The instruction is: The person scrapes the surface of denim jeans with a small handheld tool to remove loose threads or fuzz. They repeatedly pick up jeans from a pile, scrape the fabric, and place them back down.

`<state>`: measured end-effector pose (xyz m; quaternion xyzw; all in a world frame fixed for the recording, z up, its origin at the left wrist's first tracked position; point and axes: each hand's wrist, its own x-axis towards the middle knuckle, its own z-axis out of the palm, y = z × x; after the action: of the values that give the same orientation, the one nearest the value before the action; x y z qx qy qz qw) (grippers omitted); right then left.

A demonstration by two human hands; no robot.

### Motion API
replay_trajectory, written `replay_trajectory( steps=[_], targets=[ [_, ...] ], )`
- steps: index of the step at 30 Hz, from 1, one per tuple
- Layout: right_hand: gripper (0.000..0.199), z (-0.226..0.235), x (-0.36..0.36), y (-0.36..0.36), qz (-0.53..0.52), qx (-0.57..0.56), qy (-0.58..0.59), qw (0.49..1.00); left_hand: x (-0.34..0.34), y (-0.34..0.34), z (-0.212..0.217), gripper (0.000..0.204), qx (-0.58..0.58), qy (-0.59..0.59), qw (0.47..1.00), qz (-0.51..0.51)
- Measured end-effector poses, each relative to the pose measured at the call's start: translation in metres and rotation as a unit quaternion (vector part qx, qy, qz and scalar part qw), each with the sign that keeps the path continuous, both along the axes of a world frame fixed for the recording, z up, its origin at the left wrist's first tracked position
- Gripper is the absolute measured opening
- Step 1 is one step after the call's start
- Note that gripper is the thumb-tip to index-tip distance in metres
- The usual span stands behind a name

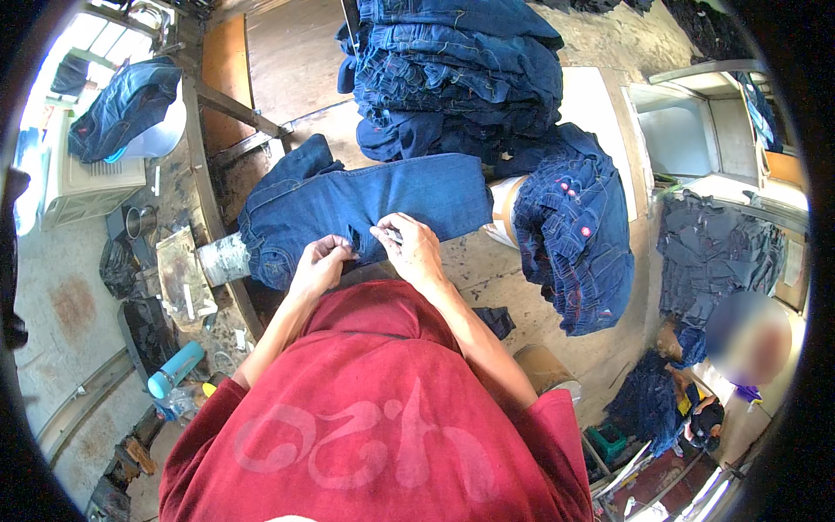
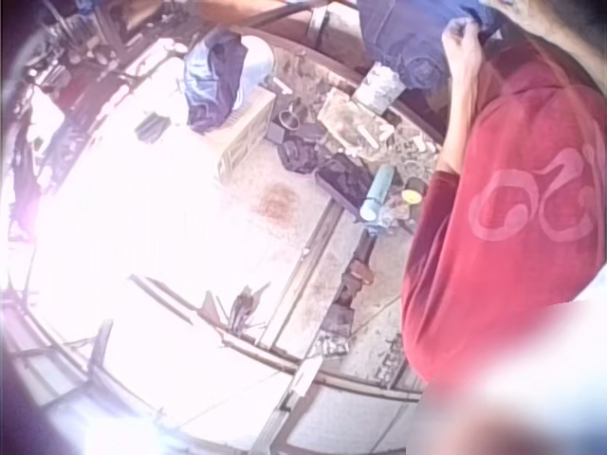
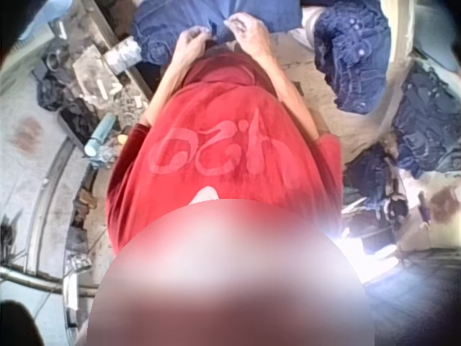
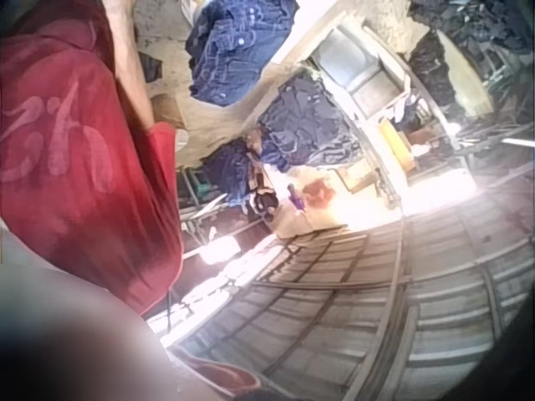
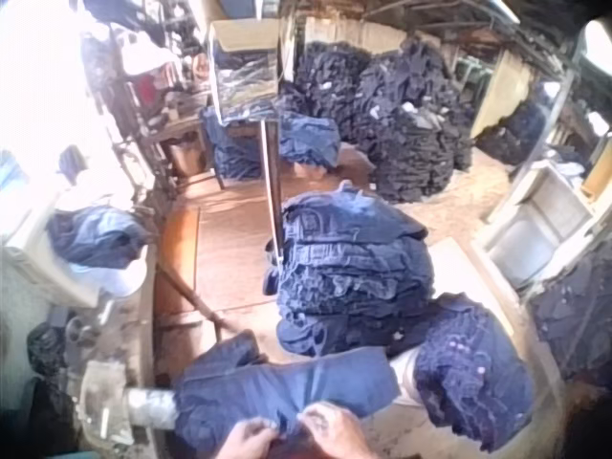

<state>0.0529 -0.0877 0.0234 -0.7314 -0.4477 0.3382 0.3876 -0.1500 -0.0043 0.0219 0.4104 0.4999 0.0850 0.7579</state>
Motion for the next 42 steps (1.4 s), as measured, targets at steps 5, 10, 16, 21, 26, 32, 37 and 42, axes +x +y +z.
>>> replay_trajectory(
  steps=[5,10,16,21,26,32,37,42],
  targets=[
    [0.023,-0.001,0.000,0.000,0.003,-0.060,0.018,0.998,-0.017,-0.004,0.014,0.010,-0.119,-0.051,0.988,0.082],
    [0.021,0.003,0.000,0.001,0.021,-0.034,0.026,0.999,0.001,0.008,0.019,0.009,-0.093,0.016,0.996,0.004],
    [0.021,0.006,0.002,-0.001,0.020,-0.038,0.031,0.999,0.002,0.009,0.011,0.014,-0.051,0.032,0.998,-0.032],
    [0.024,0.001,-0.001,-0.001,-0.001,-0.057,0.055,0.997,-0.007,0.011,0.020,0.013,-0.099,0.011,0.995,-0.007],
    [0.024,0.000,0.001,-0.003,-0.002,-0.071,0.088,0.994,0.014,0.016,0.021,0.017,-0.024,0.088,0.992,-0.091],
    [0.021,0.005,-0.001,-0.004,0.009,-0.049,0.052,0.997,0.000,0.014,0.032,0.021,-0.047,0.064,0.994,-0.071],
    [0.022,0.005,-0.002,-0.005,-0.005,-0.046,0.055,0.997,0.012,0.015,0.034,0.024,-0.014,0.081,0.992,-0.093],
    [0.021,0.001,-0.004,-0.007,-0.006,-0.030,0.017,0.999,0.020,0.008,0.029,0.023,0.014,0.100,0.991,-0.091]
  ],
)
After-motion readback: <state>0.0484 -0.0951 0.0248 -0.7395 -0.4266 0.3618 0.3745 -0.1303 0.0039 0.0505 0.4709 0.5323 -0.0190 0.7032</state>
